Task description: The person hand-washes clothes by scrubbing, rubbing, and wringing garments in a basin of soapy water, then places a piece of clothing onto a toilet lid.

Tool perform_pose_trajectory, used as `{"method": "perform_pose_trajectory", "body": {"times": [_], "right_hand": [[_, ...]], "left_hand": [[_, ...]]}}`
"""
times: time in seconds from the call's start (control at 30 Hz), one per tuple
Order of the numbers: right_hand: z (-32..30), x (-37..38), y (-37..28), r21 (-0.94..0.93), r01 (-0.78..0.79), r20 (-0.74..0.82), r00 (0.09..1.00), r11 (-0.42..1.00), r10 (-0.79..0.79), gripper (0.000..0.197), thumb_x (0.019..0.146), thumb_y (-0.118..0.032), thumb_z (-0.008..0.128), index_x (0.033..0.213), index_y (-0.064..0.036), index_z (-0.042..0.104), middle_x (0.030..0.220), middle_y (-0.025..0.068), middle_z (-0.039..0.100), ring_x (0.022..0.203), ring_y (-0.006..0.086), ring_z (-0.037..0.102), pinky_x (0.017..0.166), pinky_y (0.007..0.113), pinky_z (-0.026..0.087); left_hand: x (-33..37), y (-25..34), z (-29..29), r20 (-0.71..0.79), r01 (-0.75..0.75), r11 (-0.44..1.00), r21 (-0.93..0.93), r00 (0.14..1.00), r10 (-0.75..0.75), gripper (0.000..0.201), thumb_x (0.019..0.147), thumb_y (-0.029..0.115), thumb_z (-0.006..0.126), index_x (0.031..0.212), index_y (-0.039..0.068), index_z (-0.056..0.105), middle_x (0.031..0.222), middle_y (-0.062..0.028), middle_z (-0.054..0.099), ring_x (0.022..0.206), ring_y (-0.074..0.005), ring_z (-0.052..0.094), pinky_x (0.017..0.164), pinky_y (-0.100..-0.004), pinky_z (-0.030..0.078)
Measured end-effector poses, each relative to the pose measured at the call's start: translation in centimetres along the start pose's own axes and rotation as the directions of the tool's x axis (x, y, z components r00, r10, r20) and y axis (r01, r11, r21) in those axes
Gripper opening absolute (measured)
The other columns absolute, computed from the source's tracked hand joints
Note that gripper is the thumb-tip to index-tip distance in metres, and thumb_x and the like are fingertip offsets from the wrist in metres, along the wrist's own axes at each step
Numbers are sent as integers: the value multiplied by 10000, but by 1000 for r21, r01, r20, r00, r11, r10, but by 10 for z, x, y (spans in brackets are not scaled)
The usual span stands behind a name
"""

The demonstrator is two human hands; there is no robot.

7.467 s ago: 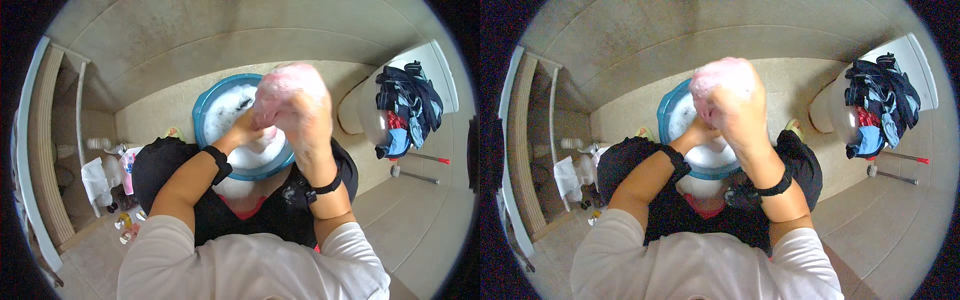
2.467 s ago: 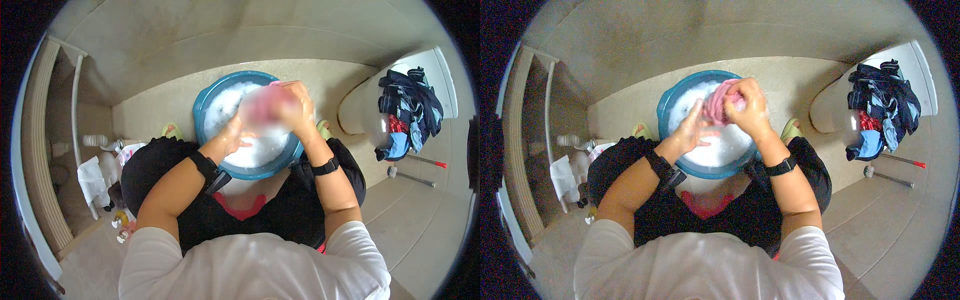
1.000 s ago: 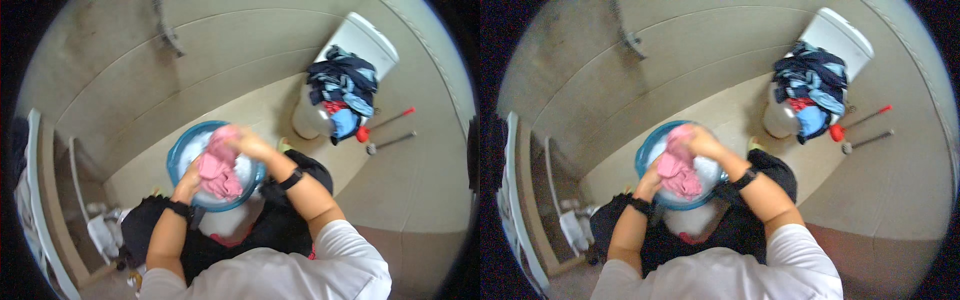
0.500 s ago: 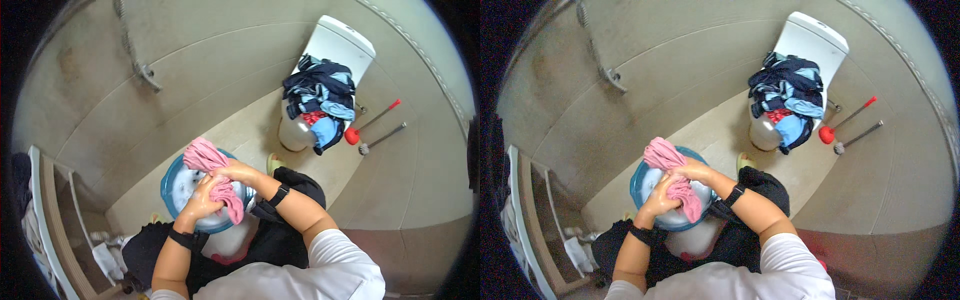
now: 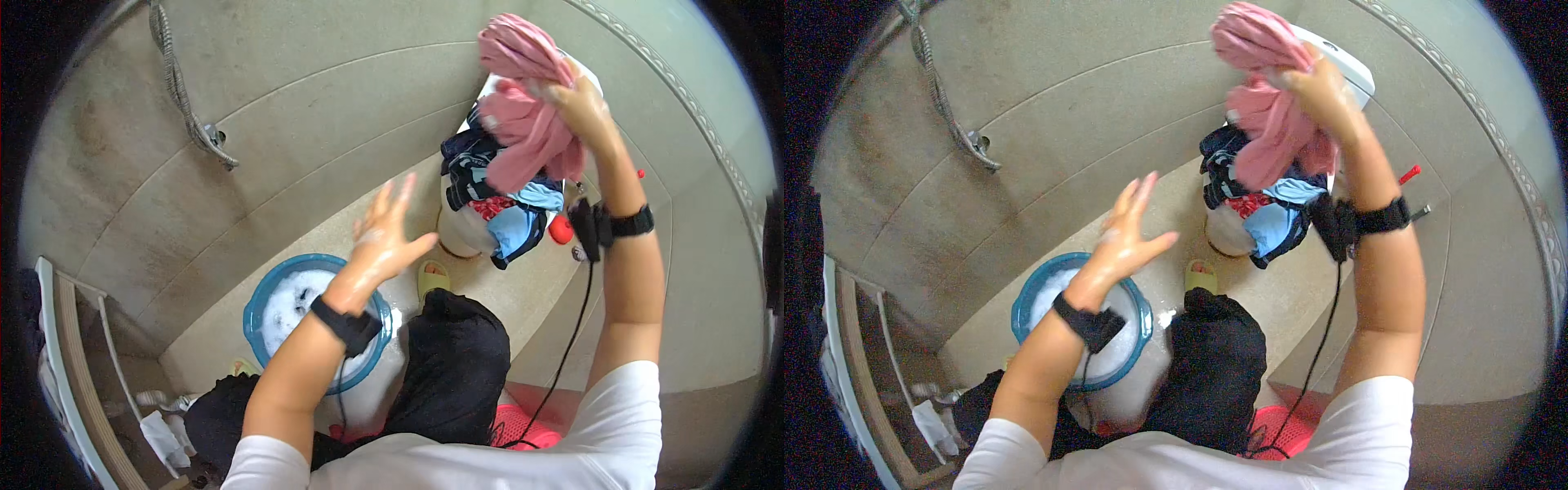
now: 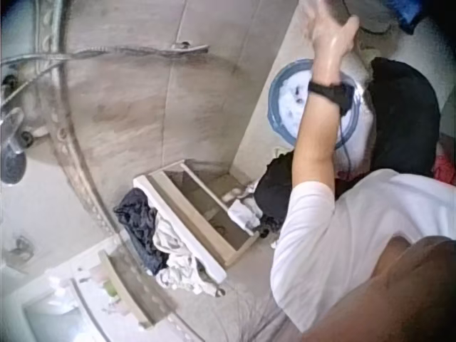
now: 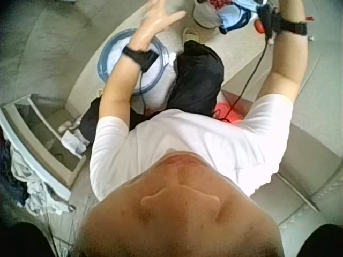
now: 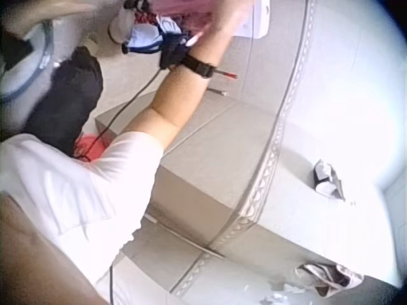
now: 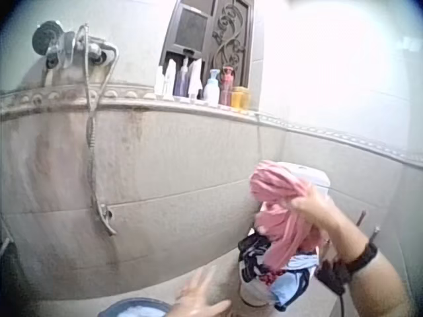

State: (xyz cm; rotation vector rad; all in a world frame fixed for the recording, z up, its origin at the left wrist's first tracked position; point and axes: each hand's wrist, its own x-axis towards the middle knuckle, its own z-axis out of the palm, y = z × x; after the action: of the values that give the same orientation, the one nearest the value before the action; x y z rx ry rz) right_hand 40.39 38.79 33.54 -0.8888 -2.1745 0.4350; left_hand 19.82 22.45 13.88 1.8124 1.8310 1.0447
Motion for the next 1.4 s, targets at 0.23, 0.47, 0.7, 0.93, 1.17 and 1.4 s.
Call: {"method": "perform_pose_trajectory", "body": {"times": [0.23,0.47,0.7,0.93,1.17,1.4], "right_hand": [[54,-10,115,-888,-221,-83,940,402,332,797,745,-502,594,1394,-227,222,1405,216,221,1256,449,252,1007,479,293],[73,-11,136,-900,-149,38,910,409,414,735,784,-476,544,1401,-275,198,1412,242,211,1329,363,177,1064,483,166],[40,32,151,-803,-193,-98,976,564,194,489,846,-351,406,1241,-66,447,1202,226,490,1074,390,504,953,465,361],[81,13,179,-993,1,55,899,122,434,836,790,-703,310,1410,-157,182,1432,193,204,1336,355,148,1072,482,104],[158,-23,51,-884,153,68,977,442,-202,698,771,-506,559,1355,-203,328,1403,196,267,1277,448,234,1022,559,209],[324,-184,-45,-357,176,627,773,918,96,626,758,-298,624,1297,-83,390,1362,238,312,1248,417,309,1042,482,236]], "left_hand": [[63,68,60,28,-143,966,213,990,140,895,646,420,698,1390,310,214,1441,-192,146,1321,-404,145,950,-683,166],[18,-7,76,206,76,971,229,971,-125,844,682,427,655,1391,256,229,1441,-184,158,1323,-381,161,968,-665,157],[-48,-101,17,257,304,907,293,888,-381,662,726,408,613,1310,193,387,1410,-135,273,1303,-326,246,986,-631,180],[-147,-218,20,410,569,682,459,545,-731,807,682,409,657,1363,180,291,1410,-183,233,1285,-371,258,982,-602,242],[-192,-291,28,371,746,490,451,343,-863,1171,573,413,771,1418,250,-23,1450,-226,14,1299,-458,146,985,-584,260],[-161,-307,62,338,736,469,488,336,-879,1077,577,378,774,1405,288,91,1463,-145,70,1305,-422,155,972,-610,246]]}}
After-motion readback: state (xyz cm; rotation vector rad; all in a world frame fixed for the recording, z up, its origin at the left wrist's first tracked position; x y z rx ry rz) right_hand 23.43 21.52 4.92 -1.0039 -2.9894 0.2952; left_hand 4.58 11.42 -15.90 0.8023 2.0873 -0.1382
